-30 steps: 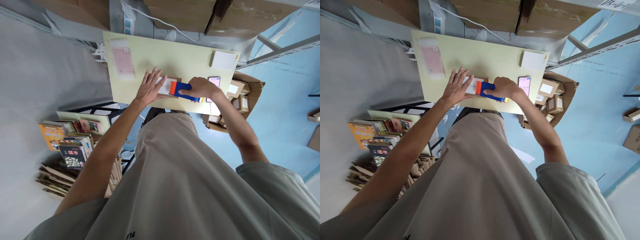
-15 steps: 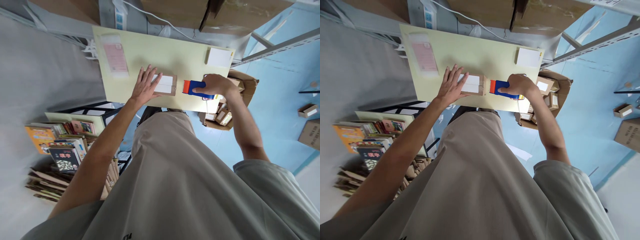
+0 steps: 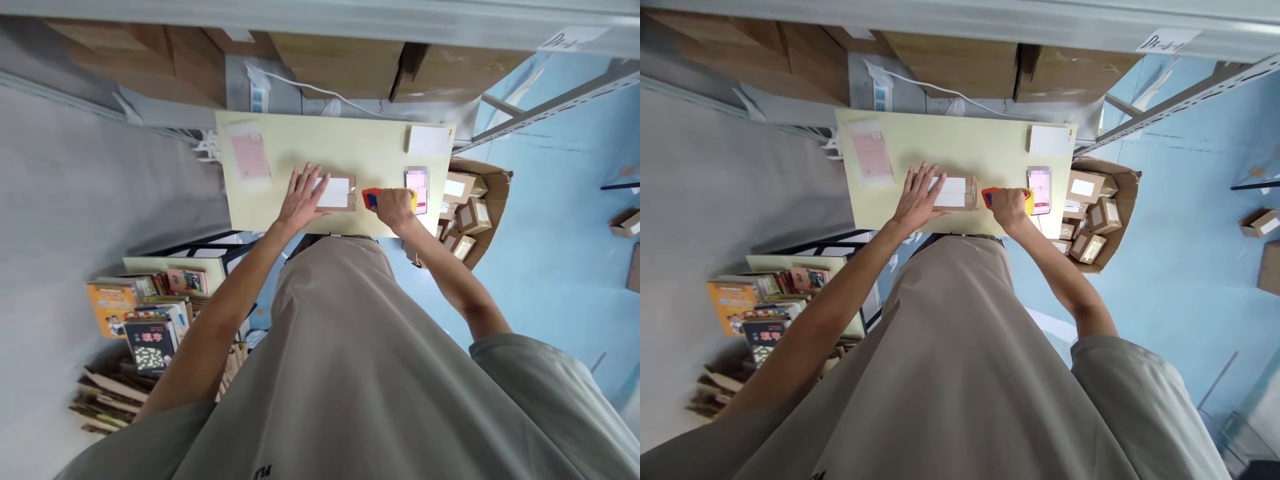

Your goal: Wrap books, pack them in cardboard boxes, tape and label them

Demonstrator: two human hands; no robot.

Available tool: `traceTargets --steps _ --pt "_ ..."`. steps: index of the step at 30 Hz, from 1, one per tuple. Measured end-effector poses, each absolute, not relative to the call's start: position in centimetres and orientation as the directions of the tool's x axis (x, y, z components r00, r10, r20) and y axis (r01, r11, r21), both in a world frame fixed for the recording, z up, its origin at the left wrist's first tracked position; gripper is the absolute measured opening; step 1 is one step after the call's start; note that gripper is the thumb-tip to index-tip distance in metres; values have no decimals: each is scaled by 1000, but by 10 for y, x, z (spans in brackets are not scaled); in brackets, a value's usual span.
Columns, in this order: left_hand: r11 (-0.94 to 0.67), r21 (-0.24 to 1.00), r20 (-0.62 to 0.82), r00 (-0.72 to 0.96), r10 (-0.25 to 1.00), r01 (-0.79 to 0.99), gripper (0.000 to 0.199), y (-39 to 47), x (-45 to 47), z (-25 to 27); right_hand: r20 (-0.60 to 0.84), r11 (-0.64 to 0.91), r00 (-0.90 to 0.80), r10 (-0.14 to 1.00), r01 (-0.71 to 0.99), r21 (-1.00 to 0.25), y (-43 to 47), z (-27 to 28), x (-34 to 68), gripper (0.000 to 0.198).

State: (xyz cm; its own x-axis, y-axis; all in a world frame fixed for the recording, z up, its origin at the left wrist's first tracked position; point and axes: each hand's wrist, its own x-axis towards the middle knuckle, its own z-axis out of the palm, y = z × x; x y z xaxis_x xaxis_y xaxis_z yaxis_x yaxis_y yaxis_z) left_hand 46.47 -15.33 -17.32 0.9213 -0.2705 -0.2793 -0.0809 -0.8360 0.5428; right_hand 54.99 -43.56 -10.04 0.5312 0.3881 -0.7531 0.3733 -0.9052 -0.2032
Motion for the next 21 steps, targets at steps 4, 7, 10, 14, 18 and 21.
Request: traceTargets --steps 4,7,10,14,18,21 --pt "-858 501 -270 921 -282 -115 131 -156 457 -172 -711 -967 674 200 251 -34 -436 -89 535 42" --pt "-852 486 -174 933 -314 -196 131 -173 458 -164 -620 -985 768 162 167 -50 -441 -62 540 51" --pt "-789 485 51 914 -404 -376 132 -203 482 -140 -451 -990 882 138 104 -99 -443 -24 558 57" --pt "-719 451 326 847 -420 -530 129 -244 549 -82 -93 -945 974 206 174 -277 -438 24 600 68" --pt "-708 470 452 833 -320 -527 118 -262 625 -30 178 -887 948 265 312 -341 -428 49 663 71" --pt "-711 496 454 847 -277 -498 115 -268 659 -12 242 -891 930 277 343 -299 -416 47 716 67"
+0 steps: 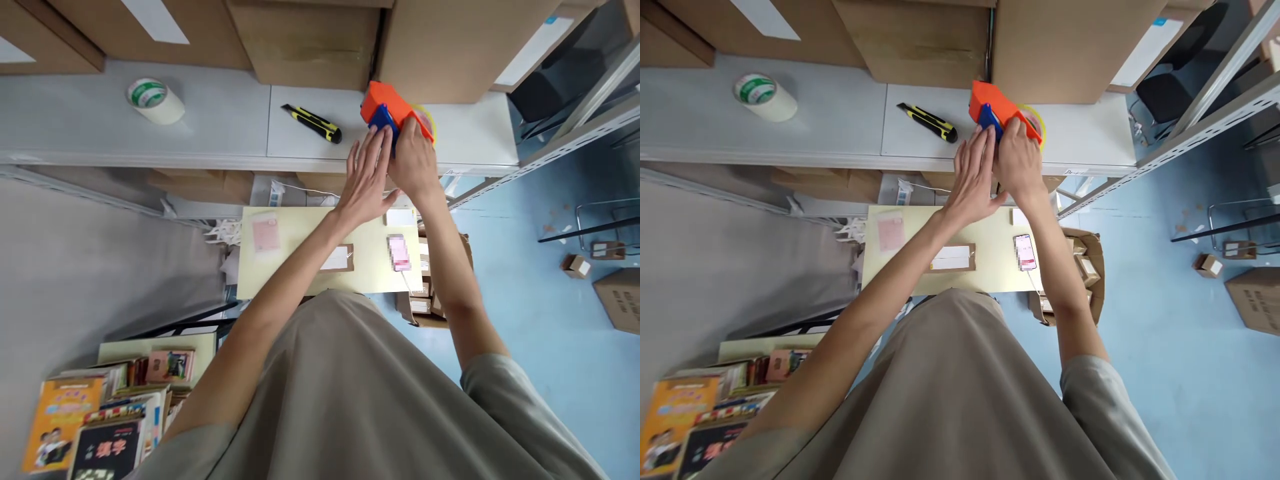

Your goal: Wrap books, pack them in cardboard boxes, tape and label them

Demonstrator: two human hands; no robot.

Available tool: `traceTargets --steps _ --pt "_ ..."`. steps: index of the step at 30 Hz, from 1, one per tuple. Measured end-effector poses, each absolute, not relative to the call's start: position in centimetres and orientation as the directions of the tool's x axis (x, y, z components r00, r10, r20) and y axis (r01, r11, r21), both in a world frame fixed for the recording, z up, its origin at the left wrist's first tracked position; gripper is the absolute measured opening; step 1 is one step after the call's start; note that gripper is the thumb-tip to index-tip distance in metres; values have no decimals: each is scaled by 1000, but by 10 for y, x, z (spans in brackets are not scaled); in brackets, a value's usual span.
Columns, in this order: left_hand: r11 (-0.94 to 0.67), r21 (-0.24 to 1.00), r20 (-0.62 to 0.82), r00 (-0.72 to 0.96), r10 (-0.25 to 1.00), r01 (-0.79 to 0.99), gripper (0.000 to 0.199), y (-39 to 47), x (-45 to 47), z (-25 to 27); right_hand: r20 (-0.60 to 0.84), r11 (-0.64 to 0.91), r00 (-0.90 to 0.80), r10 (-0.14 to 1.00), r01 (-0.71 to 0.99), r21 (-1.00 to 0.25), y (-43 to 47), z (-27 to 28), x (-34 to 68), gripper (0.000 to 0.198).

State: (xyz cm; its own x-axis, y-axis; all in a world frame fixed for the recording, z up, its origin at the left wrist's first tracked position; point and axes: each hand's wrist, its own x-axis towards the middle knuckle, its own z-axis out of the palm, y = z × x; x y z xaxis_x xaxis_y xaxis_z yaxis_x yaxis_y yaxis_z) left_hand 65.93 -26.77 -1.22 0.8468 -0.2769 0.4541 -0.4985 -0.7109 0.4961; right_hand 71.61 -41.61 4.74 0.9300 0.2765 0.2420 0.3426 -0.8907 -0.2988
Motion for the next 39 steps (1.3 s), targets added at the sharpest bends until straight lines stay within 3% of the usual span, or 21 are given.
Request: traceTargets --steps 5,8,10,12,15,17,19,21,25,27,30,35,39 --pt "-685 554 420 869 -261 -473 105 -276 642 -20 271 -851 921 280 369 -373 -399 20 783 59" --pt "-664 623 335 908 -250 -413 105 -255 600 -51 281 -850 924 258 355 -390 -406 4 778 69" --pt "-660 704 206 964 -165 -263 104 -220 566 -84 296 -864 924 243 345 -367 -418 -13 745 77" --pt "-668 744 16 1000 27 6 100 -176 526 -120 293 -861 924 245 347 -372 -429 -39 690 83" --pt "-598 669 -279 894 350 443 77 -127 464 -162 85 -804 963 256 261 -534 -429 -95 590 98" --pt "-546 608 -402 817 414 576 60 -121 434 -176 -165 -783 957 240 90 -616 -415 -131 531 109" --pt "-517 596 -467 789 400 615 50 -136 418 -179 -350 -782 917 192 -73 -619 -395 -161 489 109" --pt "-508 593 -479 781 401 625 47 -159 415 -176 -381 -786 920 93 -167 -595 -376 -181 468 102" --pt "-551 515 -453 754 475 656 58 -184 423 -170 -267 -774 963 -42 -200 -601 -364 -201 462 85" --pt "-565 494 -460 750 476 661 50 -180 425 -172 -254 -734 967 -22 -188 -652 -369 -207 464 77" --pt "-533 561 -454 774 442 634 37 -166 423 -177 -250 -681 968 12 -175 -711 -380 -213 464 78" --pt "-433 719 -419 836 355 544 43 -143 415 -190 -306 -674 952 24 -211 -708 -390 -208 463 82" --pt "-399 801 -324 885 335 445 36 -127 414 -197 -217 -669 974 69 -116 -734 -390 -192 466 73"
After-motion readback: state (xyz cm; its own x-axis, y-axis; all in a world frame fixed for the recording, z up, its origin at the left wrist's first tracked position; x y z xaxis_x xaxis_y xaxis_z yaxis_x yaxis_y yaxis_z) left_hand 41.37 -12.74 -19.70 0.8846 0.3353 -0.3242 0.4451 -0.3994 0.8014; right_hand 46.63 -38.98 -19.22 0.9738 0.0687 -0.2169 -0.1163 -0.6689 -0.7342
